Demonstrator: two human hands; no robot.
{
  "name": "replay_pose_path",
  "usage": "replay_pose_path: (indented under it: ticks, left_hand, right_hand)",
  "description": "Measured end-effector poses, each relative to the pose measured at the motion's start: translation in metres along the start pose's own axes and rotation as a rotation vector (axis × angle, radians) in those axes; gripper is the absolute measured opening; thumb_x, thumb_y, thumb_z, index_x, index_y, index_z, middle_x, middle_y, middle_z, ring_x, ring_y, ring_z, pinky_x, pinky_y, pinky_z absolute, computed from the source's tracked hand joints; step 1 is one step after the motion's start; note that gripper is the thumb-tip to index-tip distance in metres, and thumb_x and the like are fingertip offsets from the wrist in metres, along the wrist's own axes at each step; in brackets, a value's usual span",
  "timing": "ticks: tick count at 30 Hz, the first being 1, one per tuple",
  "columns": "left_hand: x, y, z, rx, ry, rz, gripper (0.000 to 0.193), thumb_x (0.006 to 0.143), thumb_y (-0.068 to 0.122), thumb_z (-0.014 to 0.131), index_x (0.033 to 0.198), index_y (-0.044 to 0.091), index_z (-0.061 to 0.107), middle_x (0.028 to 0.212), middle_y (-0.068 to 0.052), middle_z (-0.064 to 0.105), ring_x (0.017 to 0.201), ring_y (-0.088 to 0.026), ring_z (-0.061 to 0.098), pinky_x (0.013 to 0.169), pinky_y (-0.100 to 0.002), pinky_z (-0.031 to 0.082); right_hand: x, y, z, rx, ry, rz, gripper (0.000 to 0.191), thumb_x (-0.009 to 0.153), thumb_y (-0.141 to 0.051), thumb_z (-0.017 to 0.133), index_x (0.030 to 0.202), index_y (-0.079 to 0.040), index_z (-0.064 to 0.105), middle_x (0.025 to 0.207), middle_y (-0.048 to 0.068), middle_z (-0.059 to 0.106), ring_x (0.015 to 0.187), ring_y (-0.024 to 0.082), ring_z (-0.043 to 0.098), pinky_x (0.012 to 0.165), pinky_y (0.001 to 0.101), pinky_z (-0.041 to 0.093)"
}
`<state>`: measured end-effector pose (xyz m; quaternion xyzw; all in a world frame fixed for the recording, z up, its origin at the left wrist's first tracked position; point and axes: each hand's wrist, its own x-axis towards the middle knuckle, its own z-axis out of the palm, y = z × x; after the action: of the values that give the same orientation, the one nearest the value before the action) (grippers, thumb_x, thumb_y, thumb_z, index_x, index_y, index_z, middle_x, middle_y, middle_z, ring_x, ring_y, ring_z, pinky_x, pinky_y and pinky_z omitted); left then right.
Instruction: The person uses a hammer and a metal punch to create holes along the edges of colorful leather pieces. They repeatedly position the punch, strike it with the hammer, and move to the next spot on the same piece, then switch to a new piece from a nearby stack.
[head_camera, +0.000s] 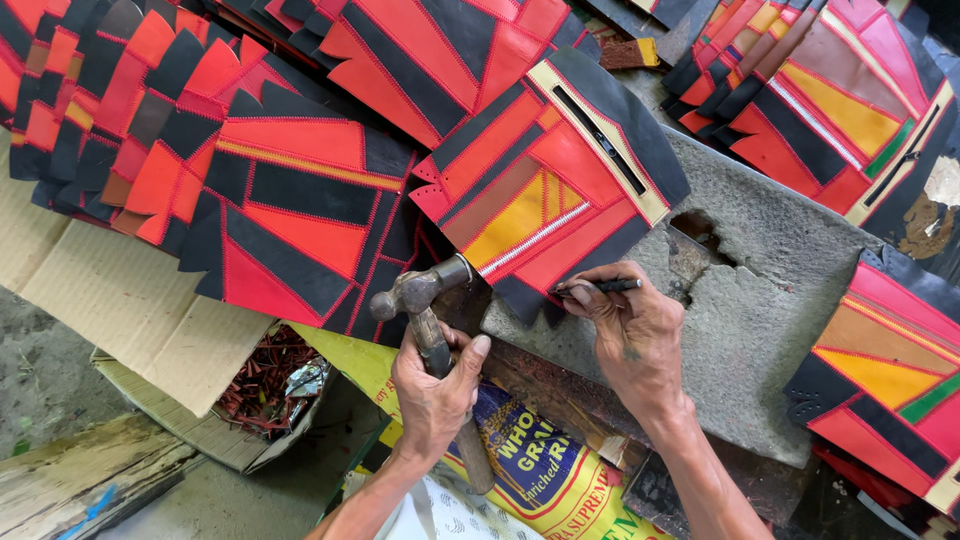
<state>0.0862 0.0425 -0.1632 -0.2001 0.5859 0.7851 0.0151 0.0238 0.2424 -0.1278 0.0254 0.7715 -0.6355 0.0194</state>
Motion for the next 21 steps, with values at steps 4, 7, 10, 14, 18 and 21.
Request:
replay_pose_path:
  ticks: [4, 7, 10, 14, 18, 21]
  left_hand:
    - [0.0006, 0.0, 0.0004, -0.007, -0.002, -0.01, 0.031, 0.089, 0.007, 0.077, 0.098, 0.008, 0.047, 0.072, -0.002, 0.062, 0.046, -0.004, 0.052, 0.038, -0.023, 0.041]
    - [0.0008, 0.0004, 0.0003, 0.003, -0.009, 0.007, 0.03, 0.09, 0.006, 0.077, 0.098, 0.007, 0.048, 0.072, -0.003, 0.062, 0.047, -0.004, 0.052, 0.039, -0.023, 0.041]
    - [0.0005, 0.0007, 0.0001, -0.01, -0.011, -0.006, 0.031, 0.09, 0.006, 0.076, 0.098, 0.008, 0.047, 0.072, -0.002, 0.062, 0.047, -0.004, 0.052, 0.038, -0.022, 0.041]
    - [0.0003, 0.0007, -0.0001, -0.005, -0.007, -0.011, 0.03, 0.09, 0.006, 0.076, 0.098, 0.007, 0.047, 0.072, -0.003, 0.062, 0.047, -0.004, 0.052, 0.039, -0.023, 0.041]
    - [0.0006, 0.0005, -0.0005, -0.003, -0.009, -0.009, 0.031, 0.089, 0.006, 0.076, 0.098, 0.008, 0.047, 0.072, -0.002, 0.062, 0.047, -0.004, 0.052, 0.038, -0.023, 0.041]
    - [0.0009, 0.0008, -0.001, 0.004, -0.009, -0.014, 0.03, 0.09, 0.006, 0.076, 0.098, 0.007, 0.047, 0.073, -0.002, 0.062, 0.047, -0.004, 0.052, 0.038, -0.023, 0.041]
  right_hand:
    - [-0.0002, -0.0001, 0.0005, -0.004, 0.003, 0.003, 0.011, 0.099, -0.004, 0.065, 0.106, 0.004, 0.066, 0.096, 0.009, 0.075, 0.092, 0.013, 0.075, 0.083, 0.029, 0.067]
    - [-0.0003, -0.0005, 0.0004, -0.017, 0.004, -0.009, 0.011, 0.099, -0.004, 0.065, 0.106, 0.004, 0.066, 0.096, 0.008, 0.075, 0.091, 0.013, 0.075, 0.082, 0.0284, 0.066]
    - [-0.0007, -0.0011, 0.0003, -0.028, 0.003, -0.008, 0.01, 0.099, -0.004, 0.066, 0.105, 0.004, 0.066, 0.095, 0.007, 0.075, 0.09, 0.013, 0.075, 0.081, 0.0275, 0.065]
    - [-0.0011, -0.0019, 0.0011, -0.052, 0.013, -0.014, 0.01, 0.099, -0.003, 0.067, 0.105, 0.004, 0.067, 0.093, 0.007, 0.075, 0.089, 0.012, 0.074, 0.08, 0.0265, 0.064]
    - [0.0003, -0.004, 0.0026, -0.024, 0.031, 0.004, 0.008, 0.099, -0.002, 0.066, 0.105, 0.004, 0.068, 0.093, 0.007, 0.074, 0.088, 0.012, 0.074, 0.079, 0.0263, 0.065]
    - [0.0019, -0.0078, 0.0015, -0.171, 0.011, -0.101, 0.006, 0.099, -0.001, 0.065, 0.103, 0.004, 0.068, 0.093, 0.009, 0.075, 0.088, 0.013, 0.077, 0.076, 0.0257, 0.065]
